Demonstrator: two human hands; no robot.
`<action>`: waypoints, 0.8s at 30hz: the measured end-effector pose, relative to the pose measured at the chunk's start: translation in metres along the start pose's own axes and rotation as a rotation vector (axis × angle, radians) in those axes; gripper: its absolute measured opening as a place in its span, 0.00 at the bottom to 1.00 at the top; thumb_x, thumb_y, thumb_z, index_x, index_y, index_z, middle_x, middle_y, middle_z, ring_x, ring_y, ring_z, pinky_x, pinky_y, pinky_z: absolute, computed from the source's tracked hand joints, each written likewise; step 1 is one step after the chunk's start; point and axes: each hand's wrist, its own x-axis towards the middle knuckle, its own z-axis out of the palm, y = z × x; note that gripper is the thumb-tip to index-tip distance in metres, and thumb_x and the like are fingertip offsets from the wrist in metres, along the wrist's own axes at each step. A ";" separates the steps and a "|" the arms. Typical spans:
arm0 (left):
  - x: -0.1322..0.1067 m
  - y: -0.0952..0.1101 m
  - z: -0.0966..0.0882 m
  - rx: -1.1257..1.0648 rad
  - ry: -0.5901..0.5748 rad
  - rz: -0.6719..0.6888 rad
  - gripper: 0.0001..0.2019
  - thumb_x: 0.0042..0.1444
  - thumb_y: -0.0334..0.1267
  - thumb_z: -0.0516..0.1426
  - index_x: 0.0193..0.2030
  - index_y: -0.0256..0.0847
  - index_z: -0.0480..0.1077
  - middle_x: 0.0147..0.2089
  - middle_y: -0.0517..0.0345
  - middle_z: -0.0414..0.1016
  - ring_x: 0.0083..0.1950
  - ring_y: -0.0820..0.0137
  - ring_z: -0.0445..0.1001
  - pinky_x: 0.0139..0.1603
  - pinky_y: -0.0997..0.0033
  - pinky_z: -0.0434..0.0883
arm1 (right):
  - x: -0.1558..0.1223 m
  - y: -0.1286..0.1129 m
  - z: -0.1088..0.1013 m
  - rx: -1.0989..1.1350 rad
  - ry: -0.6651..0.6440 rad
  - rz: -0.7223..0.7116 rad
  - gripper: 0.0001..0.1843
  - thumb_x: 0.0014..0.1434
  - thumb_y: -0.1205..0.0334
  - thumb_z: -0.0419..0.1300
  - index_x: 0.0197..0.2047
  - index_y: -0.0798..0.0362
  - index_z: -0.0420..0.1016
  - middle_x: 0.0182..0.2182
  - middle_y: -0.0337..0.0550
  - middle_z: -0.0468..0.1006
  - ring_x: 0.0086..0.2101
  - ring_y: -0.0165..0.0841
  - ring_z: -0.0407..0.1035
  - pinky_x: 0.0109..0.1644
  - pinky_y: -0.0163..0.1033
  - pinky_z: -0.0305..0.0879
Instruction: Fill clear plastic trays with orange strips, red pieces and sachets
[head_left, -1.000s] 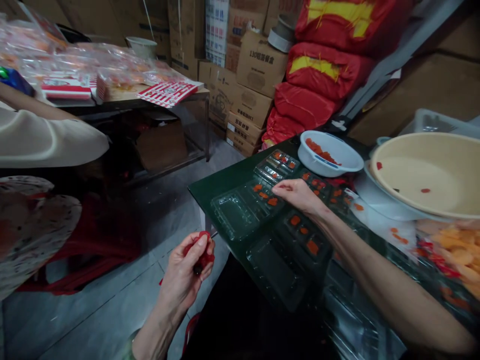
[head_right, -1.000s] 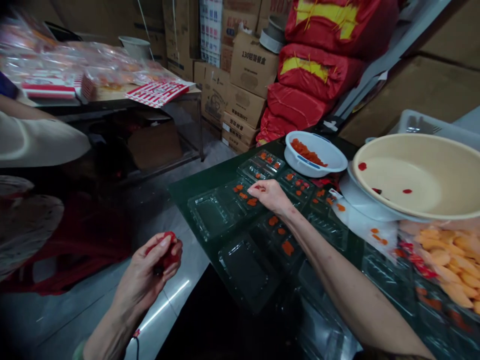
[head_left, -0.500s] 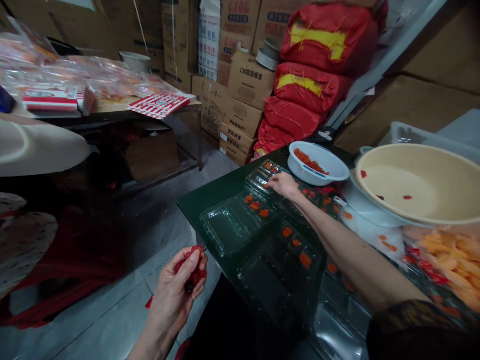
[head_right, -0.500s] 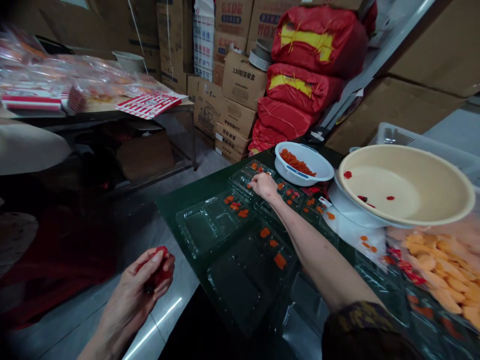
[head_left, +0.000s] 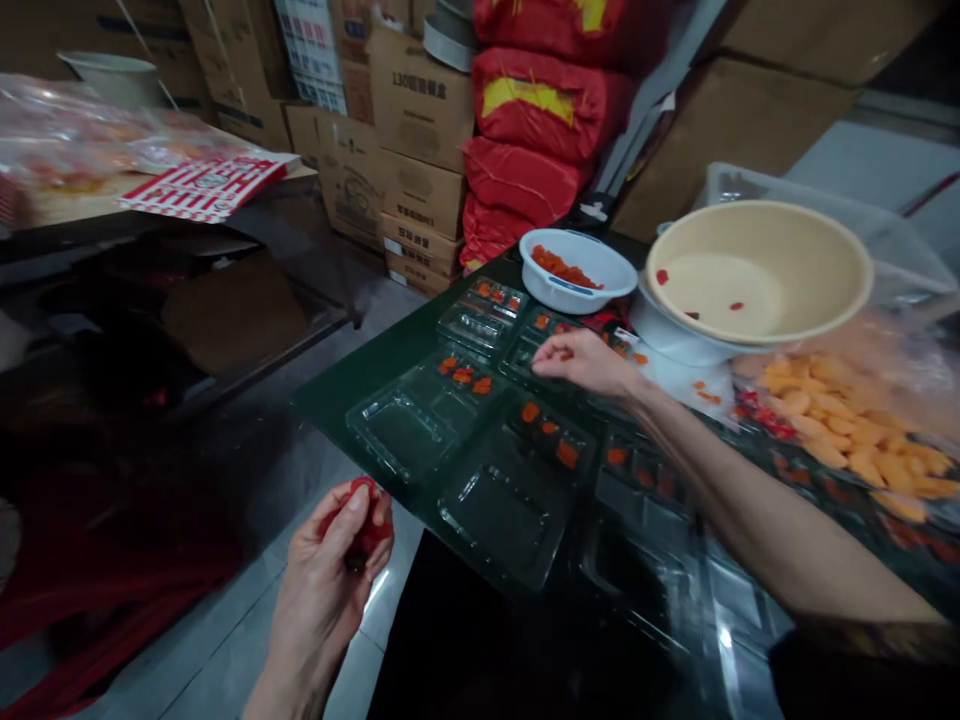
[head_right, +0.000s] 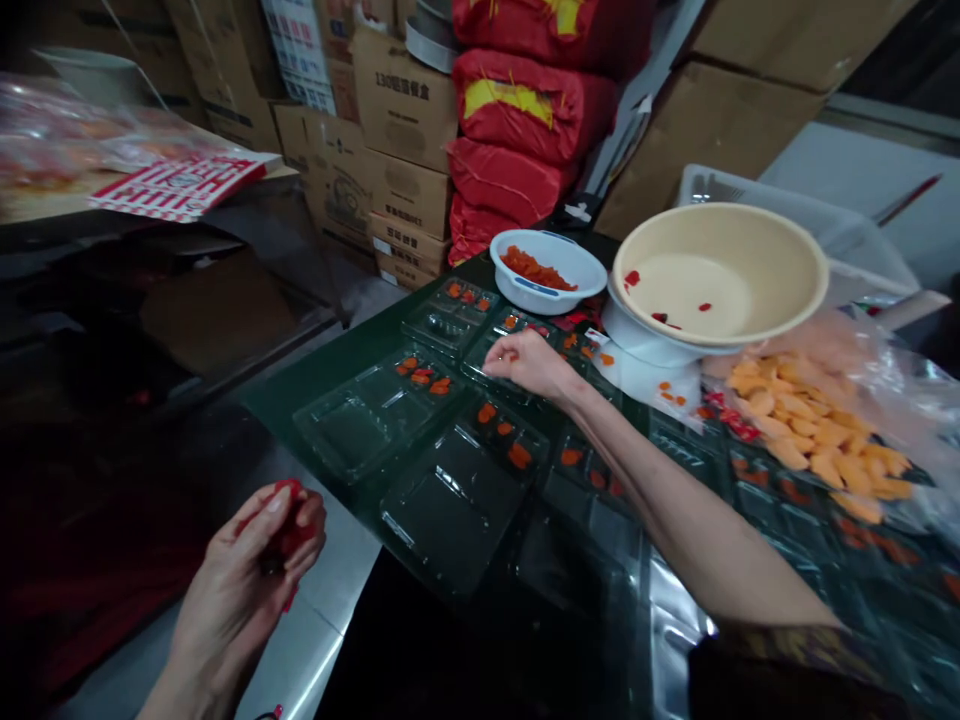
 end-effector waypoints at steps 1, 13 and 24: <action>0.000 -0.003 0.004 0.009 -0.027 -0.006 0.09 0.46 0.38 0.62 0.31 0.37 0.67 0.23 0.62 0.64 0.19 0.82 0.58 0.17 0.82 0.54 | -0.019 0.005 -0.001 0.036 -0.028 -0.019 0.09 0.47 0.58 0.61 0.29 0.56 0.72 0.16 0.30 0.59 0.18 0.22 0.51 0.23 0.31 0.49; -0.020 -0.029 0.046 0.093 -0.290 -0.073 0.09 0.51 0.40 0.59 0.32 0.38 0.66 0.24 0.64 0.62 0.18 0.83 0.56 0.16 0.81 0.49 | -0.105 0.016 0.023 0.850 -0.044 0.091 0.13 0.52 0.55 0.60 0.38 0.51 0.66 0.15 0.26 0.51 0.16 0.21 0.42 0.19 0.29 0.36; -0.021 -0.051 0.078 0.970 -0.678 0.521 0.08 0.54 0.33 0.54 0.25 0.37 0.67 0.25 0.59 0.65 0.27 0.76 0.61 0.29 0.76 0.57 | -0.169 -0.023 0.071 1.108 -0.276 0.315 0.18 0.49 0.48 0.62 0.32 0.53 0.63 0.17 0.29 0.59 0.15 0.18 0.47 0.15 0.26 0.36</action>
